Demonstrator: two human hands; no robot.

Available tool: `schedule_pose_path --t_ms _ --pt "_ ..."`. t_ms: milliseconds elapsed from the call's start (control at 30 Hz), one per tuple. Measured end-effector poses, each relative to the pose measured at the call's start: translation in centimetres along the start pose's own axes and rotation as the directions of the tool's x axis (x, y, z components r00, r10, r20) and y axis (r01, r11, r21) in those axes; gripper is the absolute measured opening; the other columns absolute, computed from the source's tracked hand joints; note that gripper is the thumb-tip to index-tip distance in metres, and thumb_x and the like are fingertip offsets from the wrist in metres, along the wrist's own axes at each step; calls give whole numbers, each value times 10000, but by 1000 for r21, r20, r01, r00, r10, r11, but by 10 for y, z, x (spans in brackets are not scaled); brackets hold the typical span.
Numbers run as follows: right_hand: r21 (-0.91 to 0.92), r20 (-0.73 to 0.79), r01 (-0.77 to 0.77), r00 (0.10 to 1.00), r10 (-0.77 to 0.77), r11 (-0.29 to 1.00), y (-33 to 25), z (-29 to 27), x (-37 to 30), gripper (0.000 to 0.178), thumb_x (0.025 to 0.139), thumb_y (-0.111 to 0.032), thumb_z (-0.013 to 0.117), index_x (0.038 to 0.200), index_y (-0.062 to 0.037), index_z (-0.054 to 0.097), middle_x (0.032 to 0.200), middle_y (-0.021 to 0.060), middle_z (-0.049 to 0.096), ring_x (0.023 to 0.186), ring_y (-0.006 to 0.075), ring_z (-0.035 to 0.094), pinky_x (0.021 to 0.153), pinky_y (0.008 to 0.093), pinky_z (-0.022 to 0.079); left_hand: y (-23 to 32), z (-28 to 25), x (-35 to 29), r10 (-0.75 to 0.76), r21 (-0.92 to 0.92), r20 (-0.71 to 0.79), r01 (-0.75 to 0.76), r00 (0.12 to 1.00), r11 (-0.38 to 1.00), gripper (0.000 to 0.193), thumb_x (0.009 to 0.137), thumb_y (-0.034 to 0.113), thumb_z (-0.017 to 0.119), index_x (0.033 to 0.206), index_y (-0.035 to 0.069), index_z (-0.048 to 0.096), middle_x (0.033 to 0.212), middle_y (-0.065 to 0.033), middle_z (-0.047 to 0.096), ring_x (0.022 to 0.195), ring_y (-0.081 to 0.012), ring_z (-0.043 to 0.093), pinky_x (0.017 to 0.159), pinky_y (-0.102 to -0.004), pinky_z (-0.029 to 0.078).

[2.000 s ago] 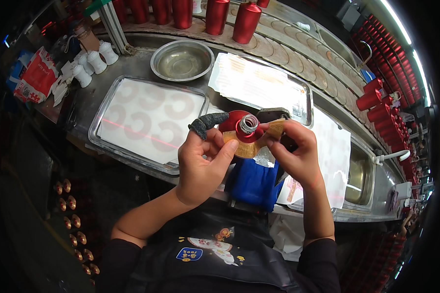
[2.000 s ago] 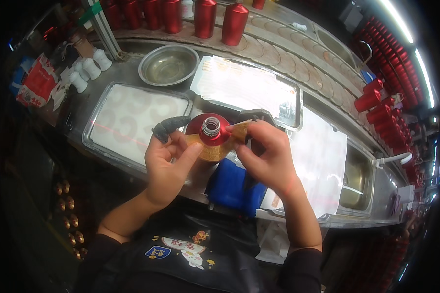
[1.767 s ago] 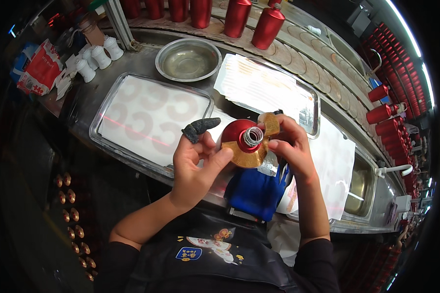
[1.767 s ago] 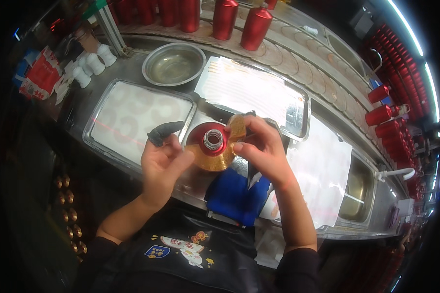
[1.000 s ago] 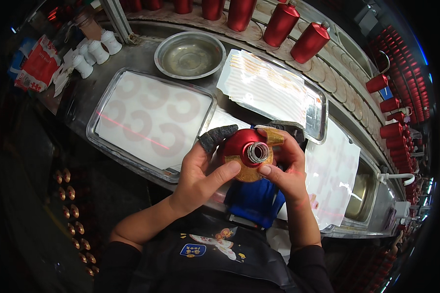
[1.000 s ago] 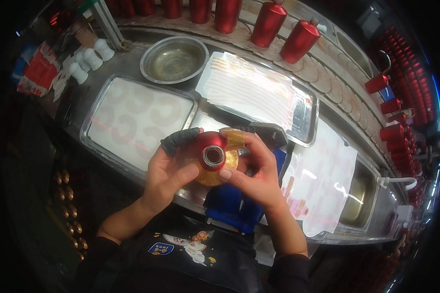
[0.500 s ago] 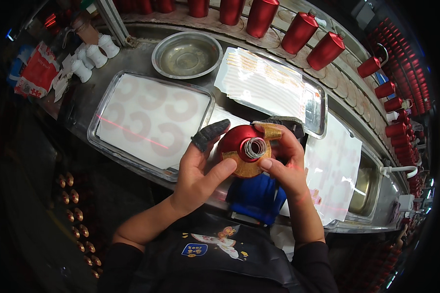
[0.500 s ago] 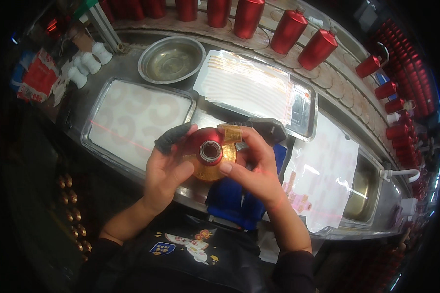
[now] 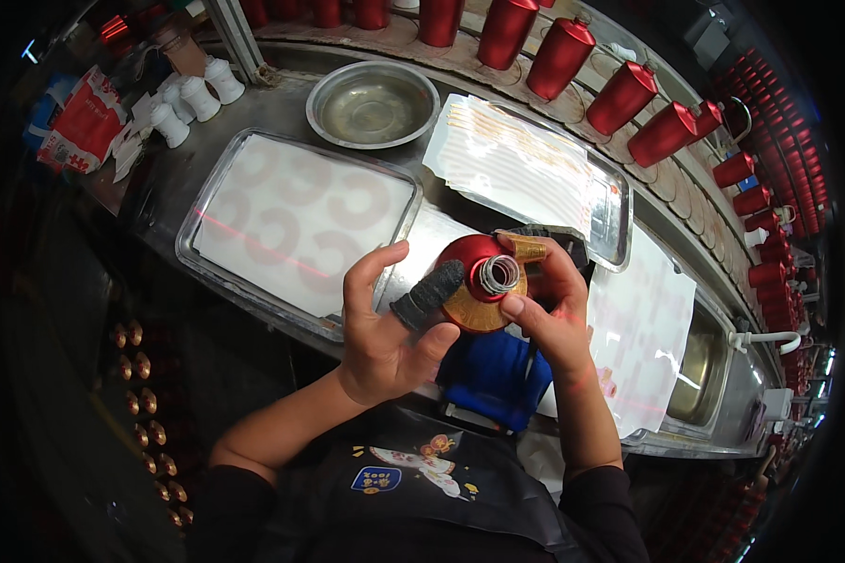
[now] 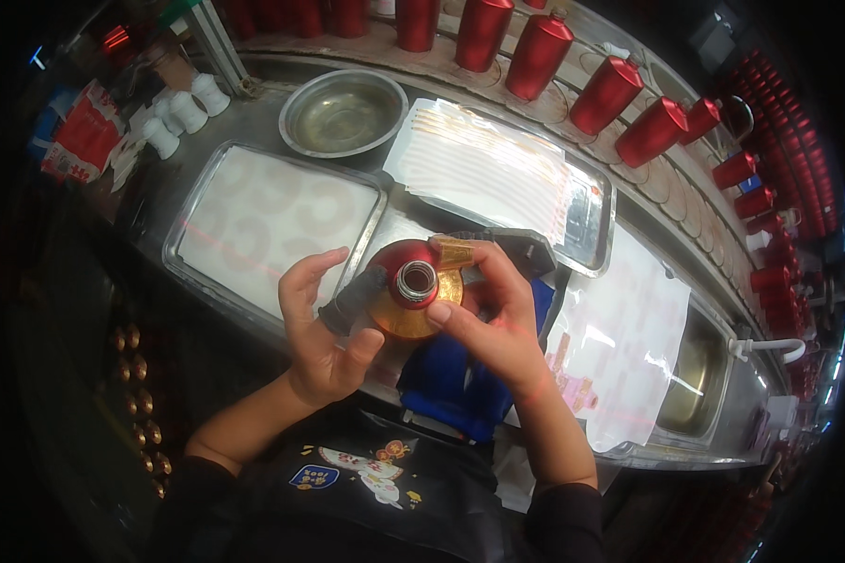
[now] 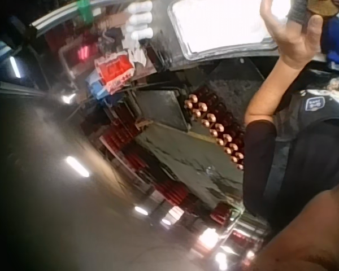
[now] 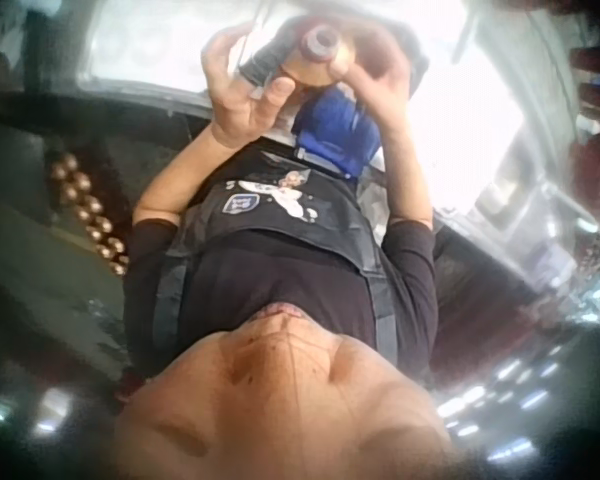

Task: The person applies gold circular labels to the necks of red cylindrical bottles, then applies rectangular labels to the bottle bodies. The person wipes the bottles with a cloth and places finished bottles on a nearby rack.

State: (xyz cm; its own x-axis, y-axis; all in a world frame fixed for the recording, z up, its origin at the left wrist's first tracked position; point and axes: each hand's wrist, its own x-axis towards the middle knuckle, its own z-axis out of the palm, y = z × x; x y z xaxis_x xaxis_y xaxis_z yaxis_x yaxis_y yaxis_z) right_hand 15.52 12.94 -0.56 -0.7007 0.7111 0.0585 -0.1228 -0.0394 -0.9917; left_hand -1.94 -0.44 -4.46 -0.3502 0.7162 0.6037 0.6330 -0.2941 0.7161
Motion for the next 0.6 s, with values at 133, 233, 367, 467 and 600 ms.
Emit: schedule_pose_path --t_ms 133,233,367,467,600 --pt "15 -3 0 1000 0 1000 -4 2 -1 549 856 -123 787 1338 10 562 1193 33 610 1010 78 618 849 211 495 13 -7 -3 123 205 4 -121 992 971 383 895 443 730 1025 83 762 1388 -164 441 1314 -415 467 1108 -616 322" --pt "4 10 -14 1000 14 1000 -6 3 -2 537 868 -115 767 1344 13 553 1185 47 639 983 86 634 839 228 517 23 -6 -8 178 315 57 -186 982 930 372 863 460 751 983 108 766 1388 -134 448 1318 -424 461 1093 -677 295" --pt "64 6 23 1000 -24 998 -5 4 -3 493 893 -99 723 1341 14 551 1177 59 653 941 97 643 813 245 527 34 0 -12 181 393 86 -200 980 897 339 853 442 757 901 107 768 1408 -121 454 1346 -426 422 1109 -683 257" --pt "67 18 -10 1000 9 998 -4 0 -3 433 929 -112 663 1334 6 563 1093 26 652 775 41 572 668 201 462 43 8 -8 187 447 95 -210 978 869 303 834 395 773 908 102 755 1431 -146 423 1368 -462 372 1085 -731 220" --pt "70 -1 -50 999 51 996 -5 -9 -1 357 964 -138 587 1296 -6 601 974 -26 627 608 -4 376 532 186 282 56 23 2 150 480 103 -181 983 858 247 813 311 784 894 79 767 1448 -159 414 1400 -477 309 1086 -760 145"
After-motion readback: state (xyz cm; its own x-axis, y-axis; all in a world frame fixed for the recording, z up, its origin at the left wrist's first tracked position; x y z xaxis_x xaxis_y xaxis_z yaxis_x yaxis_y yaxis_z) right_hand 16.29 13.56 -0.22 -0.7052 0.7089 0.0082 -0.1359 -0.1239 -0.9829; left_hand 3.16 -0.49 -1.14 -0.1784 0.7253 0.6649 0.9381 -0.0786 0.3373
